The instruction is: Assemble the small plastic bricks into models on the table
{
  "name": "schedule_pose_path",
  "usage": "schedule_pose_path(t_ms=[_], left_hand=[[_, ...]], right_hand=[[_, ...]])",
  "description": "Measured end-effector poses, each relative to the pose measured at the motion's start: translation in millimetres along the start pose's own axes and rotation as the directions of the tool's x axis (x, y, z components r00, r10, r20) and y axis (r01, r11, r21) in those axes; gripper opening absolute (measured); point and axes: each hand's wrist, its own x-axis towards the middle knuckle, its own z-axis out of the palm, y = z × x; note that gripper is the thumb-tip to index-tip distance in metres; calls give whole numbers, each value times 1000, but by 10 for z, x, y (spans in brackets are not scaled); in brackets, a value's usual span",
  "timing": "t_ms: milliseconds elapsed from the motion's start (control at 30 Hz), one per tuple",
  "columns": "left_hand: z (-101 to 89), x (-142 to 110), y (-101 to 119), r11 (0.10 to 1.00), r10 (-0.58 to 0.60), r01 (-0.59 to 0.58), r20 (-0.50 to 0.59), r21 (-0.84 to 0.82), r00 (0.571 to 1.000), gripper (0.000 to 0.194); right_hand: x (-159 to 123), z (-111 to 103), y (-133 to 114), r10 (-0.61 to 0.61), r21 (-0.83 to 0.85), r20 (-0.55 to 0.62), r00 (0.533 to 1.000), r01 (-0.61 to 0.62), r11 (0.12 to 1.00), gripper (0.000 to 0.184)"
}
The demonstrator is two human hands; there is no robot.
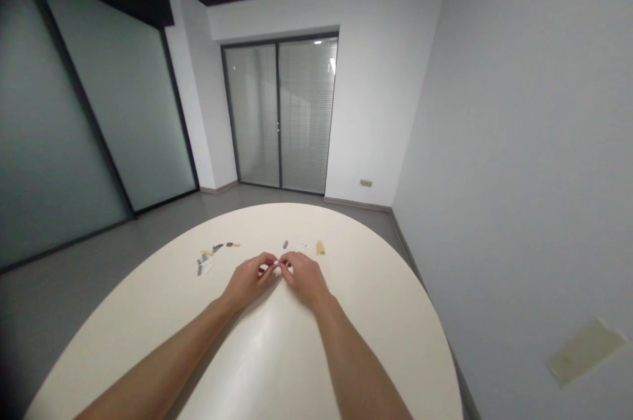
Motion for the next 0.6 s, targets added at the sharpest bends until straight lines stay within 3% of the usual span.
schedule_pose_path(t_ms=[400, 600], left_hand=[[12, 5, 0, 996, 16, -19, -33, -83, 999, 18], [-2, -6, 29, 999, 6, -7, -40, -34, 999, 20]], right_hand=[[-2, 8, 0, 4, -5, -9, 1000, -4, 1000, 12], [0, 9, 5, -3, -10, 1, 1000, 3, 1000, 15]])
